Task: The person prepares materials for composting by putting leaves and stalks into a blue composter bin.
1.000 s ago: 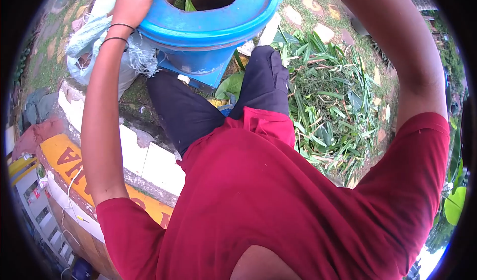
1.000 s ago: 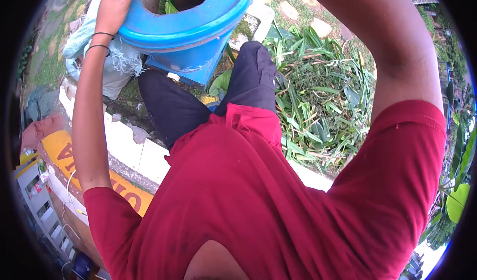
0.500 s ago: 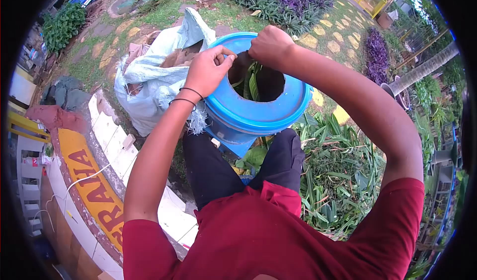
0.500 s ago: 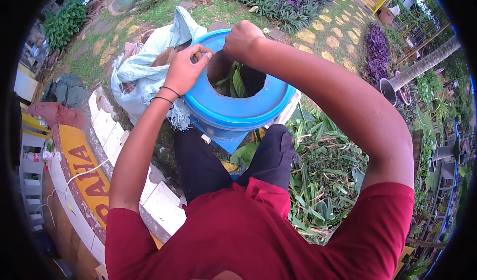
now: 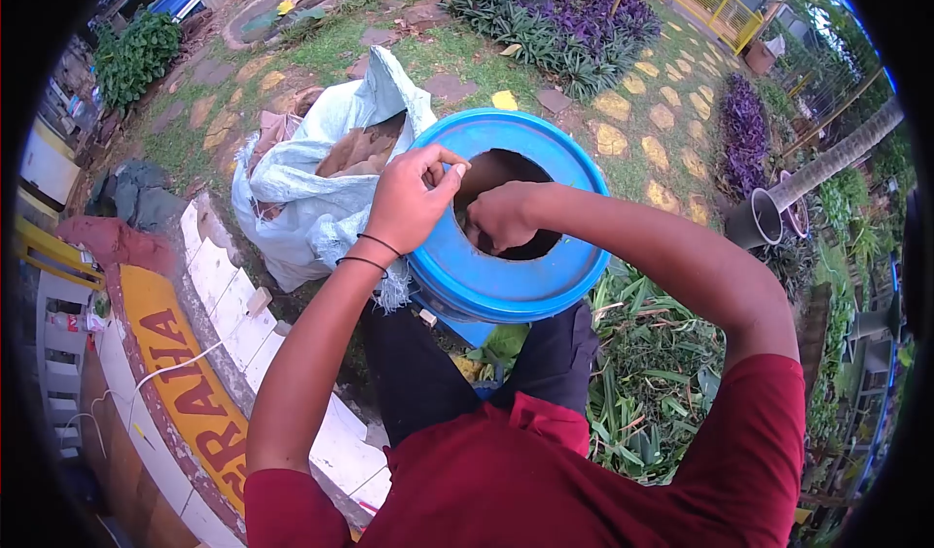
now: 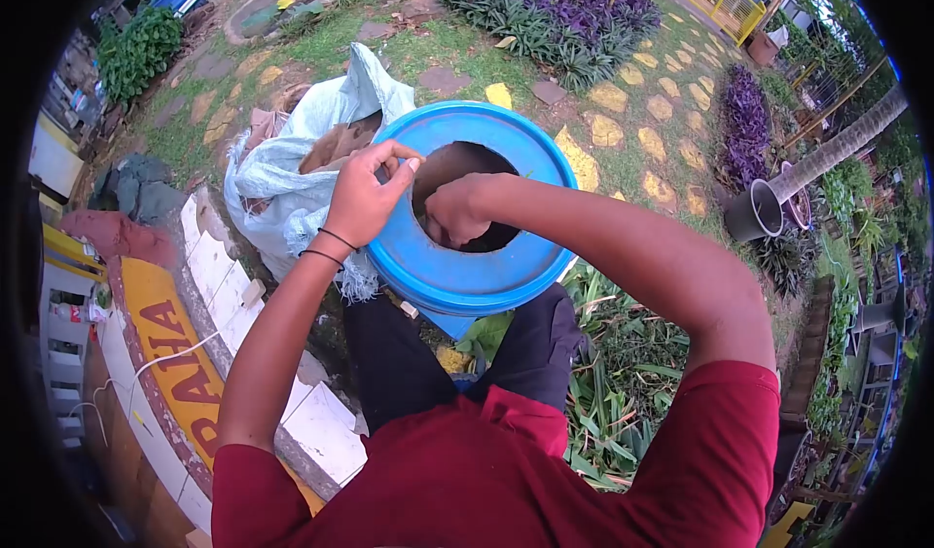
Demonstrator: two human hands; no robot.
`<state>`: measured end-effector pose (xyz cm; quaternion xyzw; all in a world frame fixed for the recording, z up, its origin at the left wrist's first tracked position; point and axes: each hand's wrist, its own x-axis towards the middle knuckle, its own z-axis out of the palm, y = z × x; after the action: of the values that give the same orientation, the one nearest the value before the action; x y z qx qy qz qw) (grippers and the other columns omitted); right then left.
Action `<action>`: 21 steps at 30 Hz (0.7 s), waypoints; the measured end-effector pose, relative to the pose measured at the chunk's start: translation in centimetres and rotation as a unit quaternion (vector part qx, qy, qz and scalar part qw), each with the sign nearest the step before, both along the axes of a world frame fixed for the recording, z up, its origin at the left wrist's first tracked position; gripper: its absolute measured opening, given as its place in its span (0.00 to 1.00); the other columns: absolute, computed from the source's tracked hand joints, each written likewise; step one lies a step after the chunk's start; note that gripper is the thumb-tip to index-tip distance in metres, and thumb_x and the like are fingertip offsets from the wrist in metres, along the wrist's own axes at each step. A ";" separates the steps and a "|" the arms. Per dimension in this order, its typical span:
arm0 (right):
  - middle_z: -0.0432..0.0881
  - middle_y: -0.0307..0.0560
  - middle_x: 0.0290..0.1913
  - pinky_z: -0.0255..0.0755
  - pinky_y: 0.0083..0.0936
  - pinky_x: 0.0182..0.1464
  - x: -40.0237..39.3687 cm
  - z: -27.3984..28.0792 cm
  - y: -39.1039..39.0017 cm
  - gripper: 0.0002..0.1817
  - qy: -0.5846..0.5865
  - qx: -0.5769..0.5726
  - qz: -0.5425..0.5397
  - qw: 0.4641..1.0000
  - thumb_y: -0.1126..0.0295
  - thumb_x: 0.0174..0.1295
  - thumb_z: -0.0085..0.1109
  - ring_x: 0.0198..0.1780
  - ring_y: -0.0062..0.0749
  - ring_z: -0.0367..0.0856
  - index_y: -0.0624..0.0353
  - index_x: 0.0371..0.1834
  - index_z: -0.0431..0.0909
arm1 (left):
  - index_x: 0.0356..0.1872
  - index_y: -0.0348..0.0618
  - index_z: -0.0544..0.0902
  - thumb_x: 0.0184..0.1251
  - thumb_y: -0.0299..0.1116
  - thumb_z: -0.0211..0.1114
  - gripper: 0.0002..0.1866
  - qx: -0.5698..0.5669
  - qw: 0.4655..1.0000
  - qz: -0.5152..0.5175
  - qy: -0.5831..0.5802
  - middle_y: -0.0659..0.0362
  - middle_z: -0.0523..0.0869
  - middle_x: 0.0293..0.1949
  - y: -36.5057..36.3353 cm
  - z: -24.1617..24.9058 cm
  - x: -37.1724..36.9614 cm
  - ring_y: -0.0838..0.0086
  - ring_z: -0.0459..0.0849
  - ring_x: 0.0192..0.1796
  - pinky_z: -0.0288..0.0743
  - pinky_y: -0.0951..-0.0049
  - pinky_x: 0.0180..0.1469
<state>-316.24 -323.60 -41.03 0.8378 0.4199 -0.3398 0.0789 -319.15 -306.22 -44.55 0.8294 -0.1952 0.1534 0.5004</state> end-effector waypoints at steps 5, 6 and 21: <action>0.88 0.38 0.46 0.80 0.33 0.40 1.7 -1.1 -1.1 0.14 -0.346 -0.214 0.126 0.905 0.63 0.58 0.65 0.48 0.34 0.88 0.48 0.47 0.88 | 0.36 0.37 0.84 0.66 0.32 0.66 0.08 -0.007 0.999 0.011 -0.038 0.57 0.79 0.21 -0.5 0.5 -0.1 0.71 0.76 0.25 0.70 0.67 0.32; 0.88 0.38 0.46 0.80 0.33 0.40 1.4 -1.7 -1.2 0.14 -0.344 -0.214 0.123 0.906 0.63 0.58 0.65 0.48 0.34 0.88 0.48 0.47 0.88 | 0.36 0.37 0.84 0.66 0.32 0.65 0.07 -0.015 0.999 0.012 -0.026 0.58 0.78 0.21 -0.4 0.4 -0.1 0.71 0.76 0.24 0.70 0.67 0.32; 0.89 0.44 0.45 0.80 0.36 0.48 2.0 -1.0 -1.2 0.12 -0.159 -0.196 0.072 0.965 0.66 0.63 0.57 0.50 0.40 0.87 0.52 0.44 0.88 | 0.40 0.39 0.85 0.70 0.32 0.63 0.08 -0.023 1.000 0.004 0.019 0.65 0.74 0.25 0.1 0.3 0.3 0.82 0.69 0.31 0.66 0.77 0.37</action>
<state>-314.24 -324.81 -41.99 0.8168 0.3866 -0.2708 0.3316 -318.89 -306.11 -44.27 0.8211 -0.1786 0.1438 0.5227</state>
